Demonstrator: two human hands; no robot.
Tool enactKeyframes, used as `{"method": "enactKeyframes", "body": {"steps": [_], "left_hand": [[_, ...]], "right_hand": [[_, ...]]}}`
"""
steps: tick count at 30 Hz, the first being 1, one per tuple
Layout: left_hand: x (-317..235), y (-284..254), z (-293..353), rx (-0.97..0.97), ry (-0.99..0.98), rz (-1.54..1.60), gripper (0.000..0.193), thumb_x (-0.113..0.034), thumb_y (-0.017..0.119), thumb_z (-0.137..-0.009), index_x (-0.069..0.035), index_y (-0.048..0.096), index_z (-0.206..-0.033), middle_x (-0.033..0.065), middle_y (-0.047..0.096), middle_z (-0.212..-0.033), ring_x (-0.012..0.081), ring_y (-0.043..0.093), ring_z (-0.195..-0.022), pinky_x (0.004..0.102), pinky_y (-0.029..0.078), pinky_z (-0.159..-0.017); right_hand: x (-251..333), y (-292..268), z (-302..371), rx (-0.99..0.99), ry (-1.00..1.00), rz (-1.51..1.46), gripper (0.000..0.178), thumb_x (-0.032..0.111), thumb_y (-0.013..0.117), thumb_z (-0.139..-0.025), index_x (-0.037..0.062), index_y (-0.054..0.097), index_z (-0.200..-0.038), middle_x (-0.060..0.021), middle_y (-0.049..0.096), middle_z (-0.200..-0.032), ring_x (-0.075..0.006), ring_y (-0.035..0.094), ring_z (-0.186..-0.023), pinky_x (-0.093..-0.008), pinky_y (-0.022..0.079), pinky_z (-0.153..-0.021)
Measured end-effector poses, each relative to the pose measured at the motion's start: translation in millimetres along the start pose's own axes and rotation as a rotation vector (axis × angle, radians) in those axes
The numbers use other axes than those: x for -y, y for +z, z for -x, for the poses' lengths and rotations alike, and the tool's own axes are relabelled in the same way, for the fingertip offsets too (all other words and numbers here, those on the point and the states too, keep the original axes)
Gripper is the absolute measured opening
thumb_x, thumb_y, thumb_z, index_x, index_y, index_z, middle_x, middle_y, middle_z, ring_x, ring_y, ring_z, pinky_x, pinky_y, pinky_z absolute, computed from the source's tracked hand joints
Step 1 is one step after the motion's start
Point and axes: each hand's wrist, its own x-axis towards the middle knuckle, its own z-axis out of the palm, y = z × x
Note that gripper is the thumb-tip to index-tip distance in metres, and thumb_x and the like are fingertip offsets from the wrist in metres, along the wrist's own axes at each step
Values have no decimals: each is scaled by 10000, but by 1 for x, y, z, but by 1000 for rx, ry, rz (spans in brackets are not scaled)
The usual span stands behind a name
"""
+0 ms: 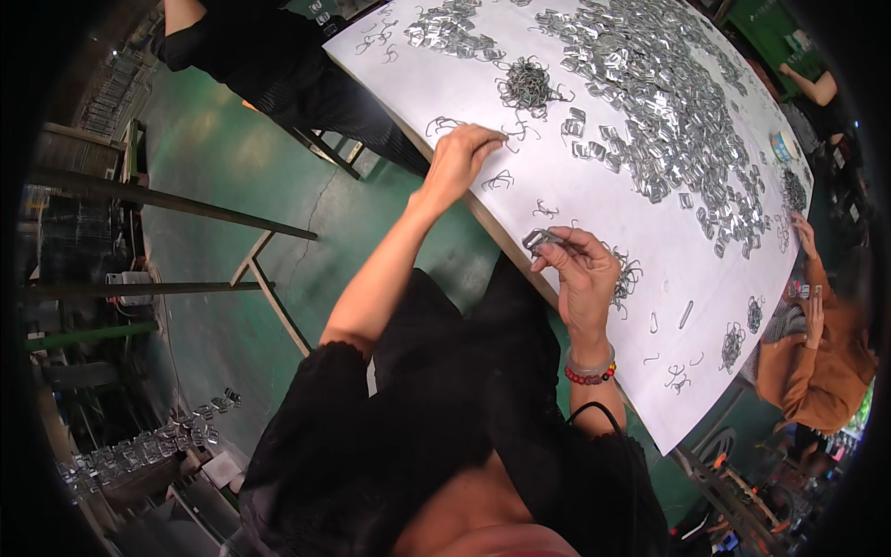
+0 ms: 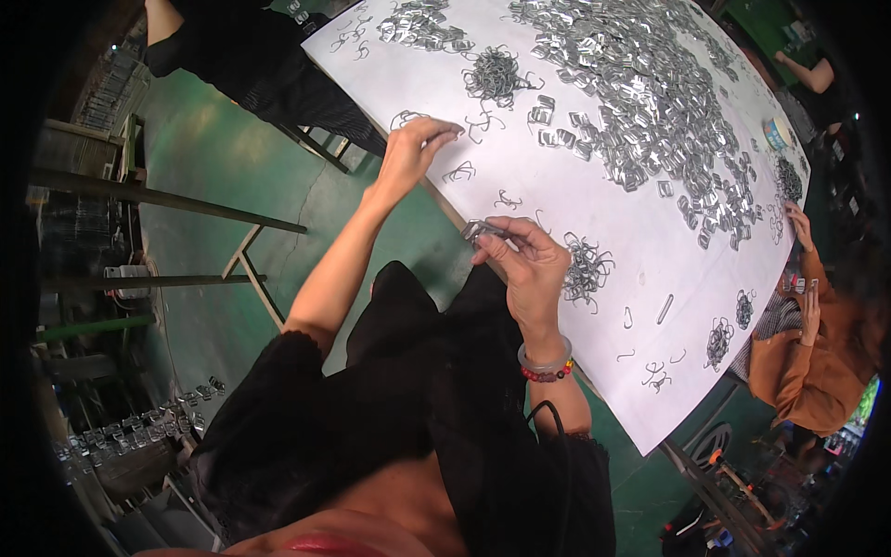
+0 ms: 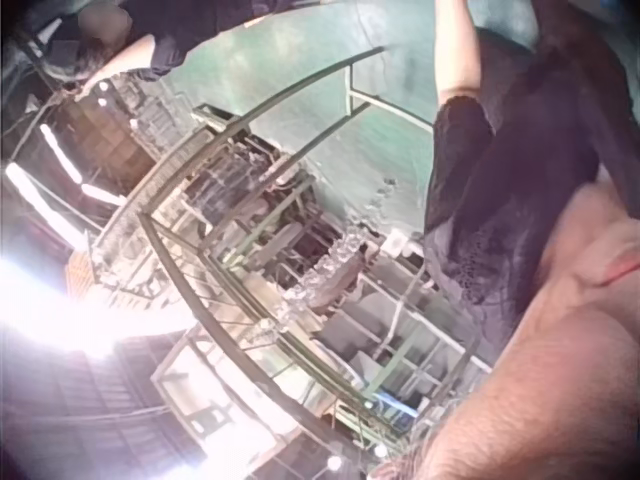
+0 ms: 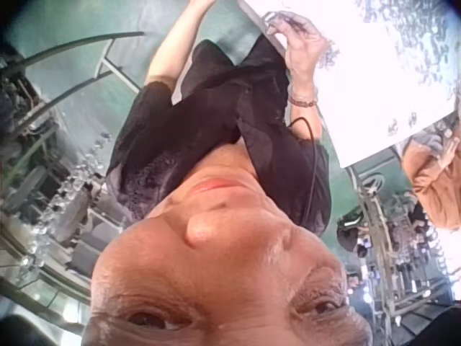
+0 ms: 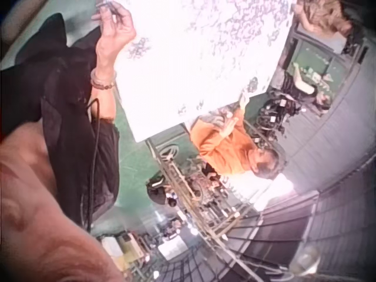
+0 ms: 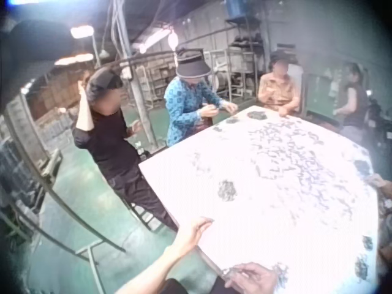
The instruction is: The person picks small metal clips and rectangular pieces from a table and links them together by hand. They repeatedly reach for parts, connect them into a chain, and place the assembled chain onto a nearby metal rack.
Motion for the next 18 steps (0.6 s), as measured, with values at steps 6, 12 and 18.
{"method": "enactKeyframes", "body": {"steps": [6, 12, 18], "left_hand": [[74, 45, -61, 386, 259, -354, 87, -84, 652, -760, -15, 657, -812, 120, 610, -826, 299, 593, -862, 376, 500, -770], [64, 35, -70, 216, 104, -349, 126, -47, 565, -823, 2, 594, -935, 186, 591, -853, 358, 563, -890, 422, 468, -769], [-52, -16, -11, 137, -304, 295, 208, -113, 621, -875, 38, 636, -1016, 68, 672, -839, 98, 588, -725, 248, 483, -672]], "right_hand": [[0, -9, 6, 32, 35, 24, 162, -106, 642, -783, -90, 635, -944, -151, 656, -815, -185, 635, -643, -264, 531, -610], [-1, -5, 8, 81, 3, 109, 181, -95, 651, -782, -78, 641, -962, -133, 648, -817, -173, 633, -644, -251, 525, -620], [-9, -3, 13, 7, -76, 224, 199, -36, 651, -820, -97, 633, -1008, -122, 664, -852, -148, 645, -682, -240, 518, -671]]}}
